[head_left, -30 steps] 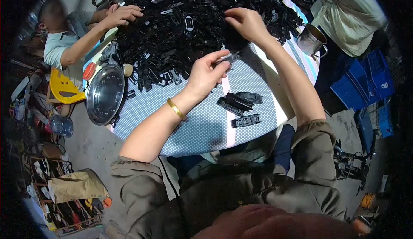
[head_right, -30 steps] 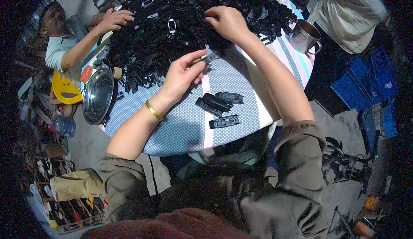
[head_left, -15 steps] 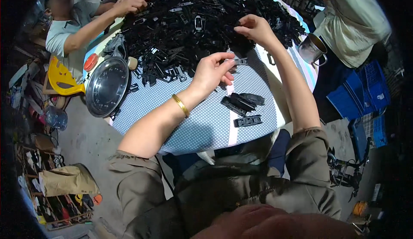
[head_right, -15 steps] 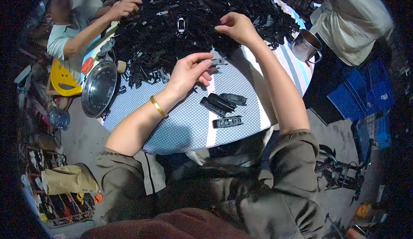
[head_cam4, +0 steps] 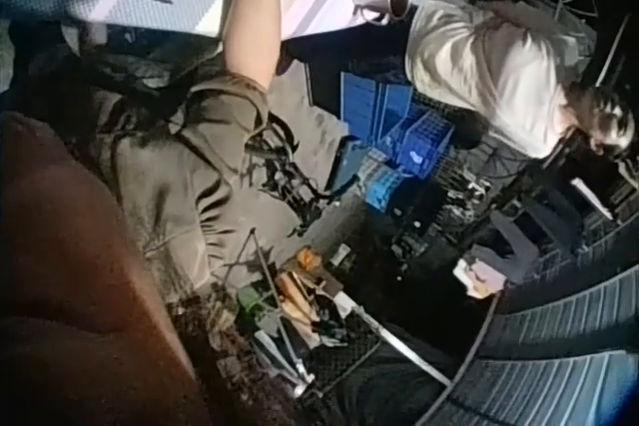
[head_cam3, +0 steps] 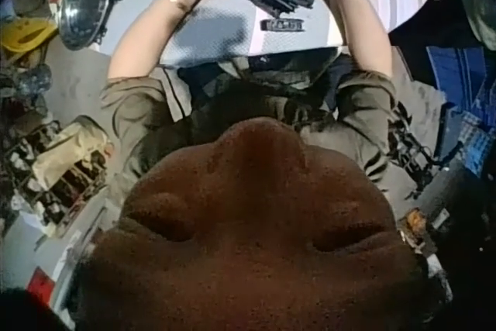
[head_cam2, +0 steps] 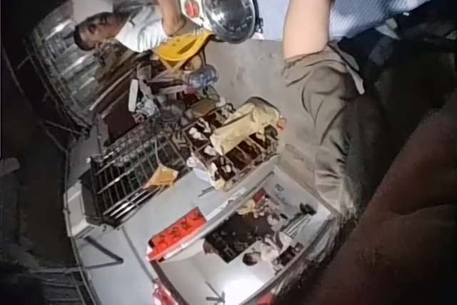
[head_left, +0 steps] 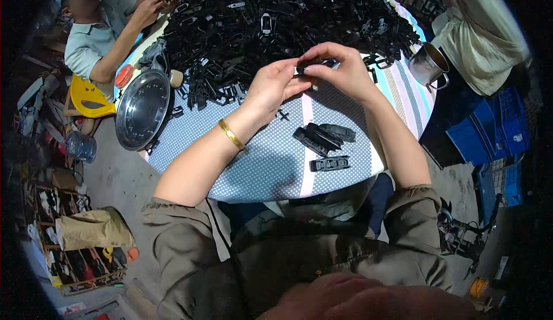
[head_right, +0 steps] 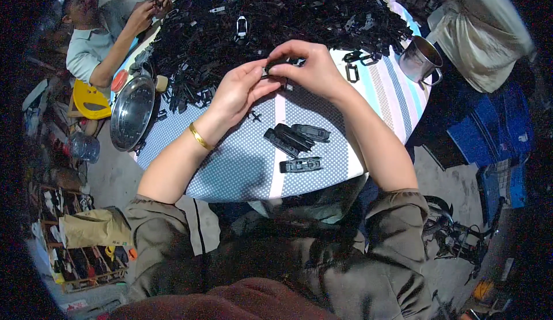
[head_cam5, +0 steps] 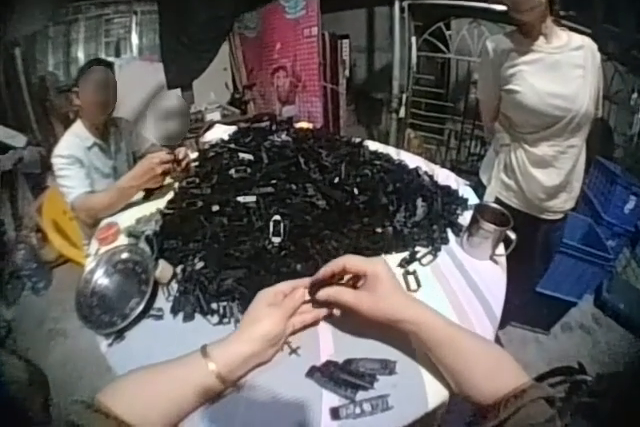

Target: Sorting and inspecting a large pile of black plastic clips on a workbench.

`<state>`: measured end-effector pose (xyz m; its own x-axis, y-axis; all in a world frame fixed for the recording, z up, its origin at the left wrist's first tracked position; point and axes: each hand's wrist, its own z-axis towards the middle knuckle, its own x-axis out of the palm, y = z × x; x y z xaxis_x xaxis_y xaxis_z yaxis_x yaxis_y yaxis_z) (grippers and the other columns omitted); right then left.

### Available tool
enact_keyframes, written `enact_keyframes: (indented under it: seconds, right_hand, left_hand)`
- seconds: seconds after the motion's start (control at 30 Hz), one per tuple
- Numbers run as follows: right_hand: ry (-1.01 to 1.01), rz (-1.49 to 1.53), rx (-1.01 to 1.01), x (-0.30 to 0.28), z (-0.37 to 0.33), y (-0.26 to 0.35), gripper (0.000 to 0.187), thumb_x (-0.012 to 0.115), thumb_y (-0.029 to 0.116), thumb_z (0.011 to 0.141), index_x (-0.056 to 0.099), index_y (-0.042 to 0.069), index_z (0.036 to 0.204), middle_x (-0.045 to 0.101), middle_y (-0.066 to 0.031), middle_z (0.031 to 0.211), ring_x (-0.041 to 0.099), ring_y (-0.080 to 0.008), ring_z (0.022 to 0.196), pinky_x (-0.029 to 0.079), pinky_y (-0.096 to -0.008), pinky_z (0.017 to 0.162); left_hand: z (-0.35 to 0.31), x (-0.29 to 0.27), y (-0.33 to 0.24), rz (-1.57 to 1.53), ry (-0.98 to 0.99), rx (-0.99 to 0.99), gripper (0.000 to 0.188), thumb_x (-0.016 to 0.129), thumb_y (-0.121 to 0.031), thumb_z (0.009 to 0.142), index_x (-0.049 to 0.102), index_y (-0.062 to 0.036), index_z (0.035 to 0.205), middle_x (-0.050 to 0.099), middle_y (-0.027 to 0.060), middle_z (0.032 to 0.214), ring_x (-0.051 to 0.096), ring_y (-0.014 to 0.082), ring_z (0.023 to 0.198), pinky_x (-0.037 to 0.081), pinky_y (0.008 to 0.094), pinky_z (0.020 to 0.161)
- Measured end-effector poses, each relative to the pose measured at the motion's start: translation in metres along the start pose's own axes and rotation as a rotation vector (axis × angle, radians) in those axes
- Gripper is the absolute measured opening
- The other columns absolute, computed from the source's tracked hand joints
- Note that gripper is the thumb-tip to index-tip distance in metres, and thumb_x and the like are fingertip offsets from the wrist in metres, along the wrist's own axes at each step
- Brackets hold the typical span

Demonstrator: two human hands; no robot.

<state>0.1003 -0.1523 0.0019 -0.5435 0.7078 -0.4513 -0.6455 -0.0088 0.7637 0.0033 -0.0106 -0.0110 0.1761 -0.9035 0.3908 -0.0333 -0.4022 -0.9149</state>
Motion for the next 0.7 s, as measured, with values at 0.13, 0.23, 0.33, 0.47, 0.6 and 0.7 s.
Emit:
enact_keyframes:
  seconds: [0.13, 0.23, 0.33, 0.47, 0.6, 0.7]
  right_hand:
    - [-0.004, -0.242, -0.296, -0.002, 0.003, -0.009, 0.019, 0.069, 0.007, 0.068, 0.066, 0.002, 0.086, 0.065, -0.0074, 0.087, 0.060, -0.0180, 0.082, 0.048, -0.0284, 0.073]
    - [-0.047, -0.283, -0.407, 0.001, 0.002, -0.008, 0.016, 0.071, 0.009, 0.064, 0.067, 0.005, 0.080, 0.065, -0.0067, 0.083, 0.059, -0.0203, 0.079, 0.049, -0.0294, 0.068]
    - [-0.022, -0.316, -0.446, -0.001, 0.002, -0.006, 0.020, 0.070, 0.006, 0.066, 0.067, 0.004, 0.085, 0.065, -0.0073, 0.087, 0.058, -0.0202, 0.081, 0.049, -0.0285, 0.067]
    - [-0.002, -0.335, -0.478, -0.008, -0.001, -0.003, 0.020, 0.069, 0.006, 0.066, 0.067, 0.004, 0.085, 0.064, -0.0065, 0.088, 0.057, -0.0202, 0.081, 0.049, -0.0286, 0.066]
    - [0.012, -0.387, -0.525, -0.006, -0.002, 0.002, 0.019, 0.069, 0.005, 0.066, 0.066, 0.003, 0.085, 0.064, -0.0066, 0.088, 0.057, -0.0214, 0.080, 0.049, -0.0292, 0.065]
    - [-0.014, -0.458, -0.557, -0.001, -0.005, 0.003, 0.020, 0.068, 0.005, 0.065, 0.065, 0.003, 0.084, 0.064, -0.0064, 0.089, 0.057, -0.0220, 0.079, 0.049, -0.0295, 0.065]
  left_hand:
    - [-0.001, 0.000, -0.001, 0.011, 0.042, 0.025, 0.033, 0.031, -0.011, 0.094, 0.040, 0.0083, 0.118, 0.053, 0.0170, 0.107, 0.058, 0.0206, 0.094, 0.049, 0.0293, 0.084]
    - [0.001, -0.002, 0.002, -0.073, 0.076, 0.027, 0.033, 0.032, -0.011, 0.094, 0.040, 0.0088, 0.119, 0.052, 0.0174, 0.109, 0.057, 0.0214, 0.095, 0.049, 0.0306, 0.085]
    - [0.002, -0.006, -0.001, -0.129, 0.129, 0.017, 0.032, 0.035, -0.011, 0.093, 0.041, 0.0081, 0.118, 0.053, 0.0159, 0.109, 0.057, 0.0197, 0.097, 0.047, 0.0307, 0.089]
    - [-0.003, -0.002, -0.005, -0.010, 0.071, 0.008, 0.031, 0.036, -0.011, 0.093, 0.041, 0.0087, 0.117, 0.055, 0.0161, 0.107, 0.059, 0.0199, 0.093, 0.049, 0.0286, 0.086]
    - [-0.004, -0.002, -0.005, -0.008, 0.044, 0.005, 0.031, 0.037, -0.011, 0.093, 0.042, 0.0083, 0.117, 0.056, 0.0153, 0.104, 0.060, 0.0196, 0.089, 0.050, 0.0275, 0.084]
    - [-0.005, -0.003, -0.004, 0.019, 0.032, 0.013, 0.030, 0.038, -0.011, 0.092, 0.043, 0.0075, 0.116, 0.056, 0.0148, 0.103, 0.059, 0.0191, 0.090, 0.049, 0.0272, 0.084]
